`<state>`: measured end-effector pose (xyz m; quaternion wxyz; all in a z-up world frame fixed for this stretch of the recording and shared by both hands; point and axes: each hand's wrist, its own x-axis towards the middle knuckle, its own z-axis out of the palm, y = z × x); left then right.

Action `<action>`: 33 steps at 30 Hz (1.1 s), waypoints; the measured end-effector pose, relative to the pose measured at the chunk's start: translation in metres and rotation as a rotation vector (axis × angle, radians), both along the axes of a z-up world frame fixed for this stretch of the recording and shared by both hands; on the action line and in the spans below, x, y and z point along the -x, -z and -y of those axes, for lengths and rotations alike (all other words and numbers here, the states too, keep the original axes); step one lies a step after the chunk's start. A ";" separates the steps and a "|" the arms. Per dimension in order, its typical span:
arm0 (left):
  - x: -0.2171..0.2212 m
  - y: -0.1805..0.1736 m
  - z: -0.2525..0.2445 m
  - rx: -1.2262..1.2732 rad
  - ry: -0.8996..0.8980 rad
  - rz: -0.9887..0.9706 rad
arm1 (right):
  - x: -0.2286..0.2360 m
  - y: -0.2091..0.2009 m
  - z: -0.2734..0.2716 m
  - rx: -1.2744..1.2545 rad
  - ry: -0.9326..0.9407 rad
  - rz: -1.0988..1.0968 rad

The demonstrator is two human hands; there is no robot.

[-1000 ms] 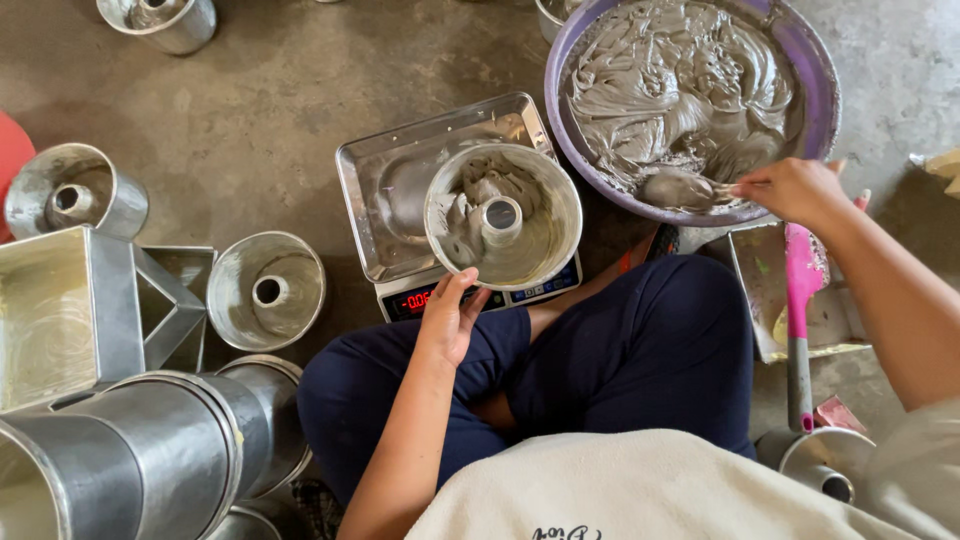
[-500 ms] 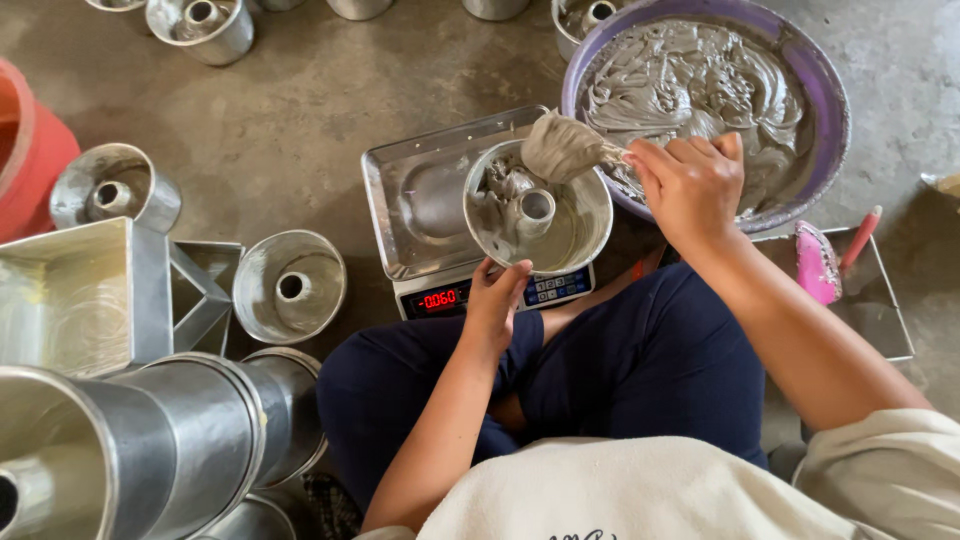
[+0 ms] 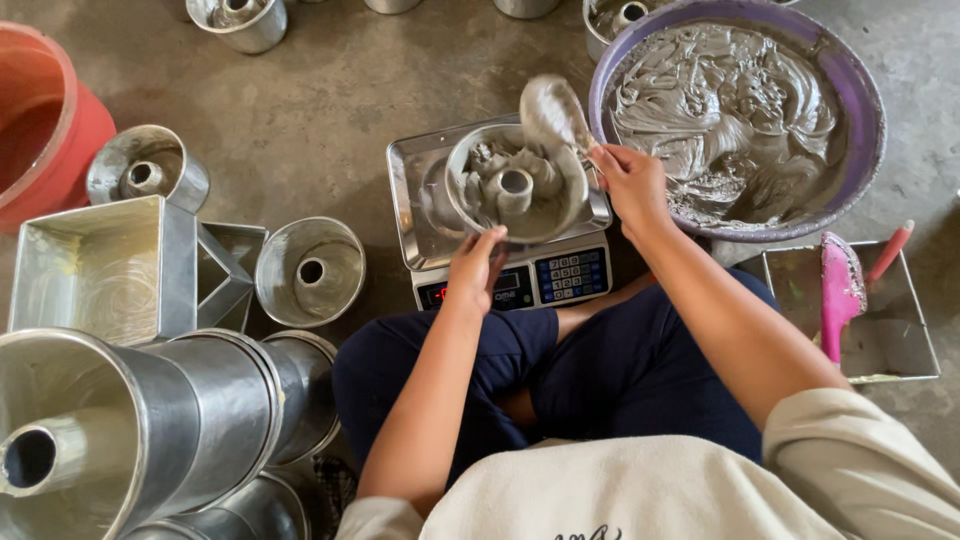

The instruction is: The person scoops a gray paste from a large purple bowl and fills multiple metal molds placed on a digital scale. They use a ladle to transfer the paste and a spatula to smooth the surface inside each mold before moving it aside.

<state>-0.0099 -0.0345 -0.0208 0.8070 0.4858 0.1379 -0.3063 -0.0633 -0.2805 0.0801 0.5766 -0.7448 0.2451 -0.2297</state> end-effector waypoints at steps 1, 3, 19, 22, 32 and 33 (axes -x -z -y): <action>-0.005 0.007 0.001 0.026 -0.001 -0.001 | -0.003 0.000 -0.002 -0.324 -0.008 0.001; -0.015 0.015 0.007 0.081 -0.001 0.004 | -0.001 -0.010 0.003 -0.429 0.009 0.171; 0.001 -0.024 -0.101 -0.025 -0.305 0.162 | 0.252 0.065 0.205 1.470 0.196 -0.727; -0.005 -0.037 -0.097 -0.048 -0.312 0.173 | 0.251 0.075 0.213 1.507 0.225 -0.745; -0.012 -0.036 -0.097 -0.056 -0.306 0.181 | 0.253 0.082 0.208 1.508 0.204 -0.701; -0.012 -0.033 -0.094 -0.057 -0.301 0.182 | 0.255 0.077 0.209 1.502 0.211 -0.677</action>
